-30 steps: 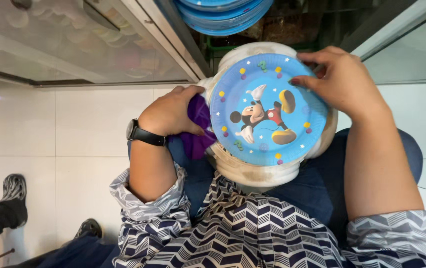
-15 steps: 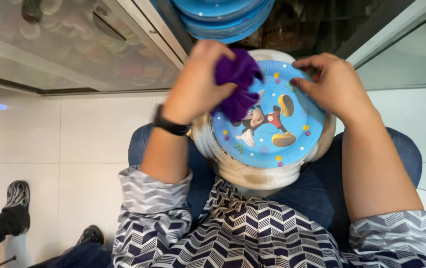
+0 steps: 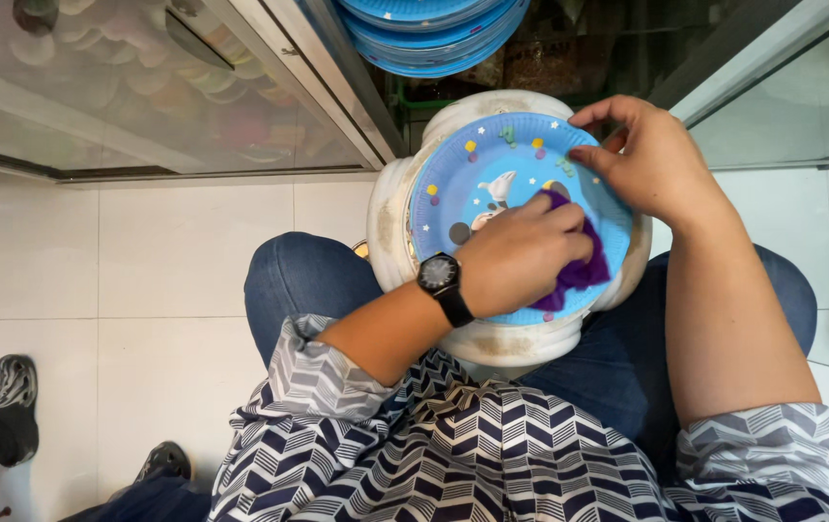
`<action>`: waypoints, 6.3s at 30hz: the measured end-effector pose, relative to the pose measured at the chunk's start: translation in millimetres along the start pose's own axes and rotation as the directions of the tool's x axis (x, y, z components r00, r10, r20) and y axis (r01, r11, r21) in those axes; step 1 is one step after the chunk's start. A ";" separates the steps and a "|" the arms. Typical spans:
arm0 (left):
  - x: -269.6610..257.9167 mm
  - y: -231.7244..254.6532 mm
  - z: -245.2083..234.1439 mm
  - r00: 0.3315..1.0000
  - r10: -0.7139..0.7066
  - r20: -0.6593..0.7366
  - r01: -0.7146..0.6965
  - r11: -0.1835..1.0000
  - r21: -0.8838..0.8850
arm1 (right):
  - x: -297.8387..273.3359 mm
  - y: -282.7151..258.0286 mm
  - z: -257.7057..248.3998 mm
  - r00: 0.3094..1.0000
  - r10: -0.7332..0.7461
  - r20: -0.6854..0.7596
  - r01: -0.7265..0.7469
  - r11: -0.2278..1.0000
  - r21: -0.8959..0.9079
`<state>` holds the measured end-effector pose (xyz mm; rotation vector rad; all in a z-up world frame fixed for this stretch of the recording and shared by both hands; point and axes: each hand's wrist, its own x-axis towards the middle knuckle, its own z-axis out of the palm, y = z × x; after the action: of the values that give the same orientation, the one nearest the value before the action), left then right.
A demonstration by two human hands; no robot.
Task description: The person sits on the floor and wipes blue paper plates with a purple cloth. They handle the plates one at a time, wiping each surface and then stacking them into a pile.
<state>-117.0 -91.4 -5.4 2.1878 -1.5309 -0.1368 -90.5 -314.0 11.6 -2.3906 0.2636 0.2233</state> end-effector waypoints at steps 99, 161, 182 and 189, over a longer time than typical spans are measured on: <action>6.3 39.1 27.8 0.933 -0.010 -0.359 0.142 0.928 0.345 | -19.7 -42.6 -14.6 0.998 0.008 0.056 0.010 0.951 -0.310; -51.9 -61.0 -95.8 0.847 -0.426 -0.318 0.352 0.898 -0.266 | -20.8 0.4 -55.8 0.989 0.084 0.119 -0.095 0.991 0.091; -48.3 -71.7 -94.8 0.796 -0.524 -0.303 0.234 0.728 -0.645 | -23.5 -14.6 -56.2 0.992 -0.009 0.123 -0.021 0.969 0.245; -47.3 -111.2 -91.0 0.552 -0.757 -0.349 -0.171 0.307 -0.936 | -23.4 -21.1 -58.3 0.989 0.014 0.148 -0.065 0.934 0.350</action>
<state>-8.0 10.4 19.7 1.1935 -0.1900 -0.1122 -102.7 -335.0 73.3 -2.0023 0.2608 0.3352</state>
